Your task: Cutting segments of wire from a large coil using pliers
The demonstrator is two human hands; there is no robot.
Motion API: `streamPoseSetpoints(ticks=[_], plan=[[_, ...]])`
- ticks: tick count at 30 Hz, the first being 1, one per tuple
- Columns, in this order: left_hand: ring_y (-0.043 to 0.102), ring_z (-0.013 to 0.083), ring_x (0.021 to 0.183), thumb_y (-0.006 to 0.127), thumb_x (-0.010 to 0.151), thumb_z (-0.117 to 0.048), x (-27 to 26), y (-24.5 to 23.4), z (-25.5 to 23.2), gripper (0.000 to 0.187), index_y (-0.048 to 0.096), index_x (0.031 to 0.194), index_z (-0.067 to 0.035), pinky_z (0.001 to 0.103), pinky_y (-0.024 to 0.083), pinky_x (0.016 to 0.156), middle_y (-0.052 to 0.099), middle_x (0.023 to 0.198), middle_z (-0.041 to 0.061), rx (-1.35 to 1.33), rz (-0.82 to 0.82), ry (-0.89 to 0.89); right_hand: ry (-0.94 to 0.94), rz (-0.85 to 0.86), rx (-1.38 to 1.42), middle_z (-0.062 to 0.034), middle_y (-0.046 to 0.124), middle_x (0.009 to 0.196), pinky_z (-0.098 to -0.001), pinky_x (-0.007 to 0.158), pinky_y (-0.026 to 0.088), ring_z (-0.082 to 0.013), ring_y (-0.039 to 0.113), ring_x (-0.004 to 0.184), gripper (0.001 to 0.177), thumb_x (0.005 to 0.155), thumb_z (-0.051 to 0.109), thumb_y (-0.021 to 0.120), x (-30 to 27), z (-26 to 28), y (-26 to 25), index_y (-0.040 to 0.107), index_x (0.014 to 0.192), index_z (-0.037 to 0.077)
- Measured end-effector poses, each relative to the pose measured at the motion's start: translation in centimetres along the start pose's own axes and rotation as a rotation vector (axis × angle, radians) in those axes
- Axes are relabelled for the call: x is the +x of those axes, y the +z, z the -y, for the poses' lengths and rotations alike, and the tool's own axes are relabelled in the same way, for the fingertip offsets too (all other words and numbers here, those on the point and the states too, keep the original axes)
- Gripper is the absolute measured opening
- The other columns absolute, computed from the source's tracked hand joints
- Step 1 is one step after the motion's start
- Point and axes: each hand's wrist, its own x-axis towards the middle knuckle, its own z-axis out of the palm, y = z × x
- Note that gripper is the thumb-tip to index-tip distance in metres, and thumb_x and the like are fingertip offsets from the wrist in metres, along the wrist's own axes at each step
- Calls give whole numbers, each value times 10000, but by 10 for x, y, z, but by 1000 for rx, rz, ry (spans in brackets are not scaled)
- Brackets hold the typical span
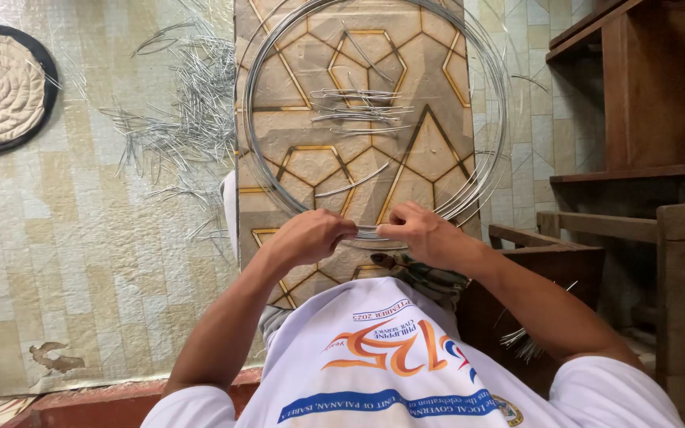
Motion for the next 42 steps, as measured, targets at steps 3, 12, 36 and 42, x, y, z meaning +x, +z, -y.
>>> streamPoseSetpoints(ticks=[3,12,36,42], plan=[[700,451,798,538,982,-155,4,6,9,114,636,928,-177,557,564,687,708,853,131,-4,-36,19,48,0,73,-62,552,934,-390,769,553,-306,640,902,295,1014,85,473,5,9,-8,677,1175,223],[701,267,847,547,970,-284,-6,10,6,89,586,899,-247,442,502,776,672,805,3,375,-173,53,171,12,48,-34,615,925,-341,805,576,-250,682,954,101,997,243,620,16,8,-9,659,1066,179],[694,299,742,637,886,-323,27,75,8,136,617,834,-199,397,547,594,597,758,41,199,-345,-42,175,-243,-293,-98,590,1185,-485,991,476,-335,592,1174,496,941,585,611,-70,44,7,641,1144,134],[689,369,755,611,915,-265,30,74,6,120,634,828,-187,452,566,602,614,805,72,34,-290,-99,297,-68,-268,-149,590,1260,-459,1014,504,-370,602,1215,350,976,405,601,-120,43,36,645,1166,114]])
